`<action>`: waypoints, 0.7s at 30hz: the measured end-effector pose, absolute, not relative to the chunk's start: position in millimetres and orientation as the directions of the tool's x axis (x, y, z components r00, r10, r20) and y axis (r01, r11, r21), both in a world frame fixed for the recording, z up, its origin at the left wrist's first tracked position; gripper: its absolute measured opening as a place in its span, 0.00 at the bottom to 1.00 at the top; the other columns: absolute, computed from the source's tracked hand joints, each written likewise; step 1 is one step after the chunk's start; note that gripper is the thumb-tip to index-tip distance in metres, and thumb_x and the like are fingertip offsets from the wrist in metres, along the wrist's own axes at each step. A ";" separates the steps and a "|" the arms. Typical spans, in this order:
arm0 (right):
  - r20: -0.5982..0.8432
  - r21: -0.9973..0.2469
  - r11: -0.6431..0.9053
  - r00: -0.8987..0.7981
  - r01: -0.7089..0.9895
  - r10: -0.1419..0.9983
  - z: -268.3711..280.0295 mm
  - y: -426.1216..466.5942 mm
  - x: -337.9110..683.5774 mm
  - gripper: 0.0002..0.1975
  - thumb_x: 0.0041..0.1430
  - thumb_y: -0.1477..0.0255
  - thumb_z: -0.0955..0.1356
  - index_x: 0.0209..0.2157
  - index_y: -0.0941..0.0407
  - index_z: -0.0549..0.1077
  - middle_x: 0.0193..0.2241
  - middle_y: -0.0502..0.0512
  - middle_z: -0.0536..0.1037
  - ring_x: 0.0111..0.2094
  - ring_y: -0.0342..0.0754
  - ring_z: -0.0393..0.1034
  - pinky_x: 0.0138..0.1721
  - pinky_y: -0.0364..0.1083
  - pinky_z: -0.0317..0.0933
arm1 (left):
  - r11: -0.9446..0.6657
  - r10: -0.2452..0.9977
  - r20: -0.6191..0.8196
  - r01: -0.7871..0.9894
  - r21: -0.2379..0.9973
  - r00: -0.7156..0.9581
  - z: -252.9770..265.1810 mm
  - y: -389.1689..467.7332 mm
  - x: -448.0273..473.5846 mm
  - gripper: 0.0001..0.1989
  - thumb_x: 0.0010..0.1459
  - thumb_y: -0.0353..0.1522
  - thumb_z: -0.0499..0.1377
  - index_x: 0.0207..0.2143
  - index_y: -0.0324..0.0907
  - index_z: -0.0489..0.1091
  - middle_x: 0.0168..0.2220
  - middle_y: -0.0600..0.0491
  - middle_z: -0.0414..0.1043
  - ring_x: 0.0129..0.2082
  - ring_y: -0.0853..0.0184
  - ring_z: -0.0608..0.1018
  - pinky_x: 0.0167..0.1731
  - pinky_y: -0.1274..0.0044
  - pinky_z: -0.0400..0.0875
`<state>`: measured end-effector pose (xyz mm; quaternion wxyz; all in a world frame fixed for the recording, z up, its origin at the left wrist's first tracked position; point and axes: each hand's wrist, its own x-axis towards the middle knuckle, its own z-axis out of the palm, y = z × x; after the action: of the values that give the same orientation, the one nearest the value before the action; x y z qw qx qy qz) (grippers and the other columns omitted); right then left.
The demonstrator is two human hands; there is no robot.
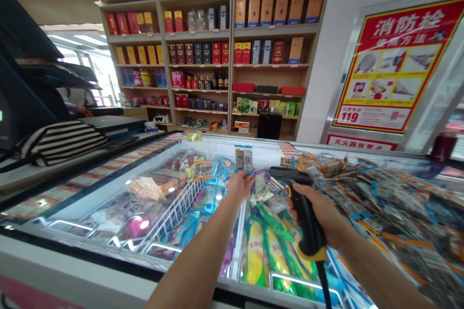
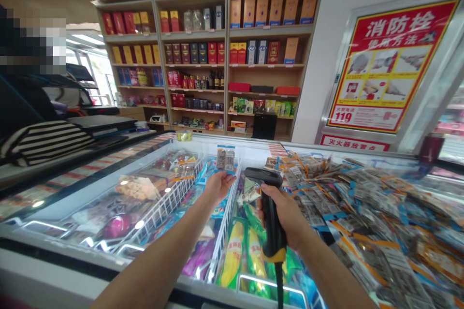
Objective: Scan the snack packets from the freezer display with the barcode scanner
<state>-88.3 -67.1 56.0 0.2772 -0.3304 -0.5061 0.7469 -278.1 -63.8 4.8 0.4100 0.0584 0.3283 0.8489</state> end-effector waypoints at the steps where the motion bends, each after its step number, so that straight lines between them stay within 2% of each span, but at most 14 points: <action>1: -0.212 -0.939 -0.334 -0.631 -0.079 0.747 56.6 -67.1 -87.7 0.09 0.50 0.67 0.63 0.22 0.59 0.64 0.15 0.49 0.68 0.13 0.38 0.61 0.12 0.37 0.56 | -0.451 0.735 -0.168 -0.658 0.603 -0.657 4.2 -63.2 -278.3 0.09 0.42 0.17 0.48 0.21 0.38 0.58 0.19 0.54 0.65 0.22 0.72 0.72 0.36 0.73 0.67; 5: -0.225 -0.930 -0.357 -0.643 -0.081 0.732 58.2 -68.0 -85.9 0.09 0.50 0.67 0.63 0.24 0.58 0.64 0.15 0.48 0.68 0.13 0.38 0.61 0.12 0.37 0.56 | -0.462 0.721 -0.182 -0.659 0.594 -0.669 1.6 -61.3 -279.4 0.11 0.39 0.17 0.48 0.17 0.39 0.53 0.13 0.59 0.57 0.16 0.75 0.68 0.34 0.72 0.67; 11: -0.219 -0.928 -0.362 -0.657 -0.088 0.722 59.9 -69.6 -87.1 0.09 0.50 0.68 0.63 0.23 0.58 0.64 0.15 0.48 0.68 0.13 0.38 0.61 0.12 0.37 0.56 | -0.441 0.760 -0.115 -0.638 0.631 -0.639 1.8 -62.7 -277.3 0.09 0.38 0.18 0.49 0.21 0.39 0.57 0.21 0.53 0.66 0.26 0.70 0.73 0.34 0.75 0.67; 14: -0.215 -0.925 -0.365 -0.648 -0.104 0.730 62.8 -61.1 -82.9 0.08 0.50 0.67 0.63 0.24 0.58 0.65 0.15 0.49 0.68 0.13 0.38 0.60 0.11 0.37 0.56 | -0.417 0.746 -0.140 -0.620 0.664 -0.652 5.1 -64.0 -283.1 0.08 0.40 0.19 0.49 0.23 0.38 0.59 0.23 0.52 0.68 0.27 0.70 0.73 0.34 0.75 0.67; 17: -0.188 -0.934 -0.330 -0.596 -0.138 0.781 66.1 -41.8 -71.4 0.07 0.49 0.68 0.63 0.25 0.58 0.65 0.15 0.48 0.68 0.13 0.39 0.61 0.12 0.38 0.57 | -0.414 0.655 -0.214 -0.580 0.701 -0.725 8.5 -67.3 -299.0 0.08 0.43 0.19 0.49 0.24 0.39 0.60 0.23 0.53 0.67 0.25 0.72 0.73 0.33 0.77 0.68; 21: -0.141 -0.953 -0.251 -0.489 -0.168 0.861 69.5 -11.6 -45.8 0.06 0.49 0.68 0.63 0.25 0.57 0.65 0.14 0.48 0.67 0.12 0.40 0.60 0.11 0.39 0.57 | -0.509 0.456 -0.271 -0.498 0.702 -0.848 9.5 -75.2 -321.3 0.09 0.46 0.20 0.49 0.26 0.41 0.59 0.25 0.56 0.65 0.27 0.74 0.73 0.33 0.79 0.67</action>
<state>-45.8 -11.6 69.5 0.3633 -0.3517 -0.4924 0.7084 -321.3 -75.2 9.5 0.2748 -0.0253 0.4124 0.8682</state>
